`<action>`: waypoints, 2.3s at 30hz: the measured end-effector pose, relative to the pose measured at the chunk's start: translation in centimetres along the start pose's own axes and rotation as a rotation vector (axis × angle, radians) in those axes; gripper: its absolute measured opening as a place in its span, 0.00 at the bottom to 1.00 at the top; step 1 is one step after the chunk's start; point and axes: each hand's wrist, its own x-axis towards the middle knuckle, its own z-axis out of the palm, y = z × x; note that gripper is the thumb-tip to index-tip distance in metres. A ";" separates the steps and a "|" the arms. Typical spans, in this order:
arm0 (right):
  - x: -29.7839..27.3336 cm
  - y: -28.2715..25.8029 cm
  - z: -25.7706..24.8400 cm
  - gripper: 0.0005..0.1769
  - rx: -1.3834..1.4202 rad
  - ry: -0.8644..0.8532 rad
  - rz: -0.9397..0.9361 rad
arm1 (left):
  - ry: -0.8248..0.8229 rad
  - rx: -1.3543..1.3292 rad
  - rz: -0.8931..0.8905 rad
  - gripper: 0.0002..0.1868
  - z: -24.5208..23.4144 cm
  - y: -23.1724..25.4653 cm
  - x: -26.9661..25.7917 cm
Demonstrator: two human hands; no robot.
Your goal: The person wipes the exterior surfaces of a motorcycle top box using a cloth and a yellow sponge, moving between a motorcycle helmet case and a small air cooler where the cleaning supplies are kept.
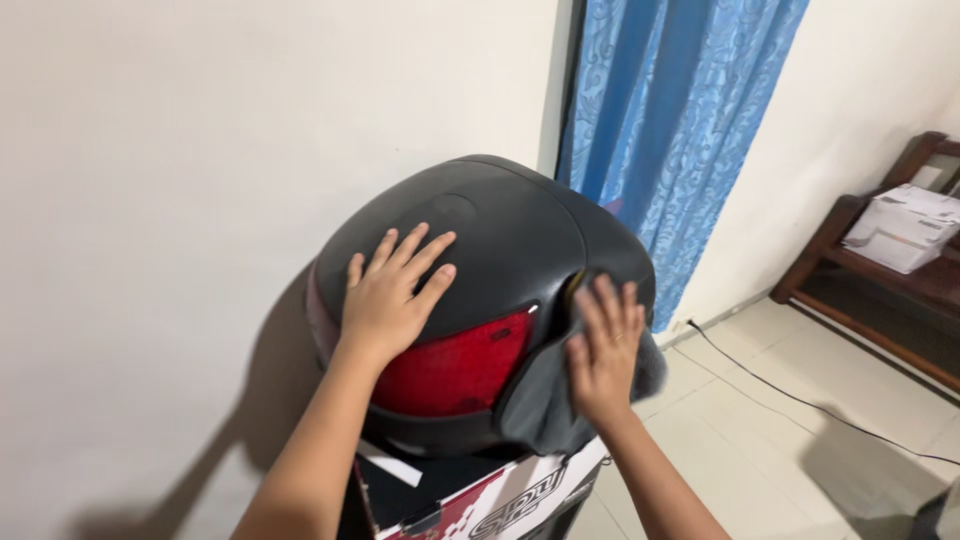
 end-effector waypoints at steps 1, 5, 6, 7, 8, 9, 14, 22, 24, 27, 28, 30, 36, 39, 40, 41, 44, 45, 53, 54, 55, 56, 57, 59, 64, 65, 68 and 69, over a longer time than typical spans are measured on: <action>0.2 1.4 0.5 0.29 0.071 0.072 0.128 | 0.010 0.009 0.000 0.29 -0.1 0.1 -0.1; 2.2 11.1 1.3 0.33 0.520 0.134 0.517 | 0.015 0.002 -0.010 0.28 0.0 0.3 -0.3; 2.9 14.0 1.3 0.33 0.709 0.067 0.730 | 0.022 0.003 0.007 0.28 -0.1 0.3 -0.1; 3.6 16.6 1.7 0.33 0.712 0.054 0.736 | 0.030 0.004 0.025 0.28 -0.1 0.2 -0.1; 4.5 18.9 2.2 0.30 0.838 0.005 0.941 | 0.025 0.005 0.011 0.28 0.0 0.2 0.0; 4.3 20.2 2.4 0.27 0.958 -0.046 1.149 | 0.039 0.007 0.015 0.28 0.0 0.3 0.0; 3.5 16.9 3.0 0.27 0.669 -0.076 0.973 | 0.076 0.015 -0.001 0.27 -0.4 1.0 -0.2; -2.3 -3.8 5.2 0.33 0.082 0.353 0.706 | 0.067 0.053 -0.005 0.27 0.4 0.7 -0.1; -1.9 -8.2 5.1 0.45 -0.013 0.326 0.704 | 0.060 0.061 0.006 0.27 0.3 0.5 -0.5; -3.3 -11.7 4.1 0.44 -0.142 0.183 0.557 | 0.061 0.055 0.030 0.27 0.3 0.2 -0.7; -3.6 -11.0 3.9 0.43 -0.081 0.170 0.576 | 0.065 0.053 0.041 0.27 0.4 0.3 -0.9; -3.9 -7.9 4.4 0.40 0.003 0.196 0.564 | 0.052 0.050 0.039 0.27 0.3 0.6 -0.9; -4.4 11.5 4.7 0.31 0.209 0.012 0.950 | 0.037 0.083 -0.002 0.26 0.0 1.2 -1.0; -7.4 9.7 5.8 0.33 0.317 0.278 0.836 | 0.029 0.084 -0.022 0.26 -0.1 1.6 -1.1; -9.3 6.3 6.7 0.35 0.342 0.291 0.825 | 0.021 0.077 -0.033 0.26 -0.2 1.6 -1.1; -10.7 3.2 7.5 0.37 0.344 0.278 0.792 | 0.018 0.079 -0.036 0.26 -0.3 1.6 -1.2; -13.1 -0.3 7.3 0.38 0.275 0.159 0.798 | 0.029 0.082 0.002 0.26 -0.2 1.5 -1.2; -13.5 -0.3 7.2 0.38 0.206 0.053 0.828 | 0.036 0.081 0.019 0.26 -0.2 1.4 -1.3; -2.7 15.8 2.9 0.33 0.766 0.138 1.050 | 0.034 0.075 0.021 0.25 -0.1 1.3 -1.2; -2.3 15.8 2.5 0.34 0.743 0.132 1.023 | 0.042 0.081 0.031 0.25 -0.2 1.3 -1.1; -2.7 14.9 2.7 0.35 0.683 0.166 0.978 | 0.051 0.087 0.040 0.25 -0.2 1.2 -1.1; -3.7 13.2 3.1 0.35 0.617 0.216 0.919 | 0.049 0.083 0.037 0.25 0.0 1.2 -1.2; -4.7 10.9 3.6 0.36 0.662 0.288 0.933 | 0.052 0.082 0.034 0.25 0.0 1.2 -1.2; -7.4 4.6 4.9 0.40 0.854 0.408 1.036 | 0.057 0.082 0.029 0.25 -0.1 1.2 -1.3; -9.9 -2.1 7.5 0.37 0.321 0.278 0.794 | 0.077 0.068 0.066 0.25 0.0 1.0 -1.5; -9.8 -0.6 7.6 0.36 0.363 0.308 0.819 | 0.079 0.071 0.068 0.25 0.0 1.0 -1.6; -7.6 8.3 6.3 0.35 0.538 0.409 0.842 | 0.100 0.078 0.073 0.26 0.3 1.2 -1.6; -5.8 11.8 5.1 0.33 0.702 0.412 0.912 | 0.104 0.091 0.067 0.26 0.5 1.4 -1.6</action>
